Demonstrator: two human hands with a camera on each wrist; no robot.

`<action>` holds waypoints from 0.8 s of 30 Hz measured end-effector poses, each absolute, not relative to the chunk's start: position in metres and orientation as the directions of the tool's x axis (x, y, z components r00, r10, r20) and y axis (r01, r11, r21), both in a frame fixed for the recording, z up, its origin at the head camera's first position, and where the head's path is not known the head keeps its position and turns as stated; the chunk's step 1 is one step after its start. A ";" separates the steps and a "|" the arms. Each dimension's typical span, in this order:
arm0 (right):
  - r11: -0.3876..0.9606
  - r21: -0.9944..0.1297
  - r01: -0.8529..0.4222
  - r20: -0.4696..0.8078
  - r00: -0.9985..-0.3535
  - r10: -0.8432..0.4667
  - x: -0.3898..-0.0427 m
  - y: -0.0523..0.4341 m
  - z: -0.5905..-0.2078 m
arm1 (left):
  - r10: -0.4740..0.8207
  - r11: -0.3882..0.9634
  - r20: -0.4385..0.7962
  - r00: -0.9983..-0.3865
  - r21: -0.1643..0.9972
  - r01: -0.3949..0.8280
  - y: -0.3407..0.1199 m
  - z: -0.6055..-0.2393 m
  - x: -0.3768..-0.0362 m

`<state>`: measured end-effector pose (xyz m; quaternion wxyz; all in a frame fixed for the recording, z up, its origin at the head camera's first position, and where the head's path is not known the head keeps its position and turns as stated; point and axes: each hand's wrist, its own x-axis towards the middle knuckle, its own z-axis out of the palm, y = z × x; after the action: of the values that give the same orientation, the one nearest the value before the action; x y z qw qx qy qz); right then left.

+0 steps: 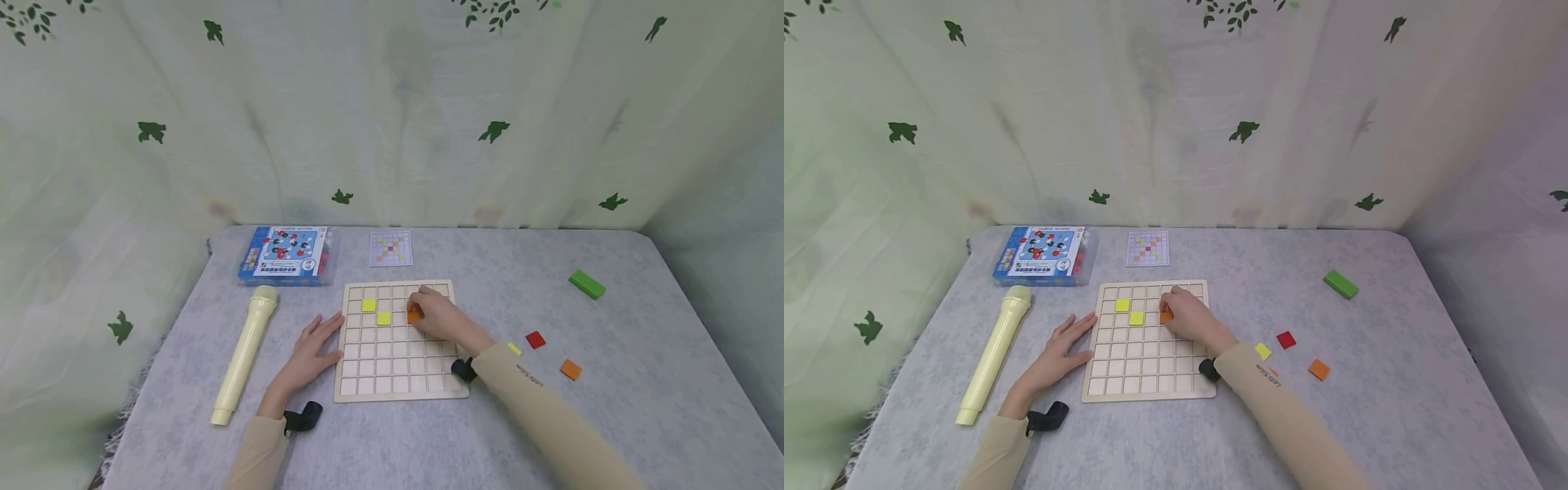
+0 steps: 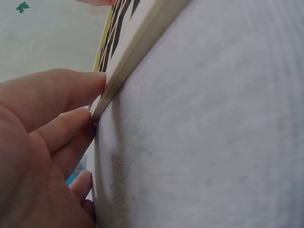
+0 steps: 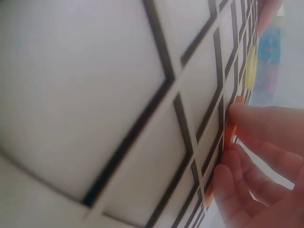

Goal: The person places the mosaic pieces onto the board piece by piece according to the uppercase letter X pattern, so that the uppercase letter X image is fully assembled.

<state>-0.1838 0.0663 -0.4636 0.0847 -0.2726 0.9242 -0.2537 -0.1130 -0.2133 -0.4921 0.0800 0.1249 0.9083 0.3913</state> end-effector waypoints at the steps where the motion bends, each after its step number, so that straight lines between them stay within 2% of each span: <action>1: 0.729 -0.512 -0.455 -0.023 -0.841 -0.541 -0.184 0.066 -0.463 | 0.289 0.662 -0.047 -0.956 0.731 0.164 -0.213 -0.492 -0.113; 4: 0.725 -0.522 -0.450 -0.018 -0.843 -0.537 -0.184 0.068 -0.463 | 0.290 0.663 -0.051 -0.956 0.731 0.162 -0.213 -0.491 -0.113; 10: 0.671 -0.633 -0.387 -0.003 -0.865 -0.502 -0.184 0.095 -0.457 | 0.295 0.653 -0.065 -0.953 0.742 0.152 -0.213 -0.491 -0.114; 18: 0.659 -0.672 -0.337 0.034 -0.903 -0.428 -0.172 0.177 -0.449 | 0.294 0.653 -0.050 -0.955 0.740 0.162 -0.212 -0.492 -0.114; 24: 0.695 -0.674 -0.250 -0.024 -0.933 -0.360 -0.153 0.237 -0.455 | 0.290 0.655 -0.041 -0.956 0.737 0.167 -0.212 -0.491 -0.113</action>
<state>-0.1534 0.2371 -0.4553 0.0772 -0.1662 0.9172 -0.3537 -0.1129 -0.2123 -0.4913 0.0778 0.1262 0.9063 0.3957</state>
